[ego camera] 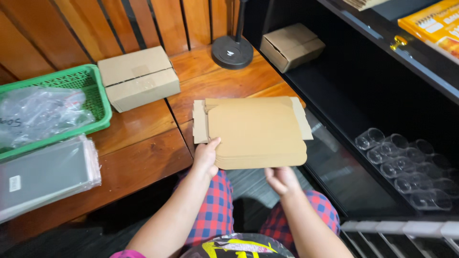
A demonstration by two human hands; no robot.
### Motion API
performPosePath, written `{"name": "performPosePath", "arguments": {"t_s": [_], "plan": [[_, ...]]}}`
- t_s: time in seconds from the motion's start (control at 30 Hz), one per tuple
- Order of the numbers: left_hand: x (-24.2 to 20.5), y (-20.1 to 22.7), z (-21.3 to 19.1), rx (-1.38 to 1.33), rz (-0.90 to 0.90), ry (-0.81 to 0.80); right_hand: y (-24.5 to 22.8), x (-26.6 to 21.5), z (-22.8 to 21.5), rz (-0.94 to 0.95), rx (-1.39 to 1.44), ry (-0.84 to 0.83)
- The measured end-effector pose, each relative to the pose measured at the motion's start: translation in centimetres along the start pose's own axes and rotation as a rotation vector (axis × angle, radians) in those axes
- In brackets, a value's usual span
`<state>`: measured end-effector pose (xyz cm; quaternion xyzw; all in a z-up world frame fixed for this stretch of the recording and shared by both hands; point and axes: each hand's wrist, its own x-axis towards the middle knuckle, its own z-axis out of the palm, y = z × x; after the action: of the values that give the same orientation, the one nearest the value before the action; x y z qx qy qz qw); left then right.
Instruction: The person picks up flat cardboard pieces from a wooden table, separates them, and stacks them on a nearby shelf. The person repeats this process multiple times, moving the cardboard pieces from the table to the shelf.
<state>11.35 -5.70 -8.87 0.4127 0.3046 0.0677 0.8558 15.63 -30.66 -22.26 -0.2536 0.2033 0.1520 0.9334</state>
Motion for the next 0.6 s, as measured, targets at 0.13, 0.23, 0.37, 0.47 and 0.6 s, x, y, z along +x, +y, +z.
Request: {"name": "performPosePath", "arguments": {"t_s": [0.13,0.23,0.37,0.47,0.6], "plan": [[-1.3,1.1,0.0,0.012,-0.036,-0.05,1.9,-2.6,3.8,0.073,-0.009,-0.032],[-3.5,2.0,-0.2,-0.05,-0.093,-0.12,2.2,-3.1,5.9,0.116,0.019,-0.067],[-7.5,3.4,-1.2,-0.024,-0.142,-0.12,2.6,-2.7,6.9,0.12,-0.016,-0.046],[-11.0,5.4,-2.3,0.35,-0.042,-0.018,3.0,-4.1,10.1,0.02,-0.175,-0.005],[-13.0,5.1,-3.1,1.042,0.544,-0.222,3.4,-5.4,12.5,-0.059,-0.353,-0.086]]}}
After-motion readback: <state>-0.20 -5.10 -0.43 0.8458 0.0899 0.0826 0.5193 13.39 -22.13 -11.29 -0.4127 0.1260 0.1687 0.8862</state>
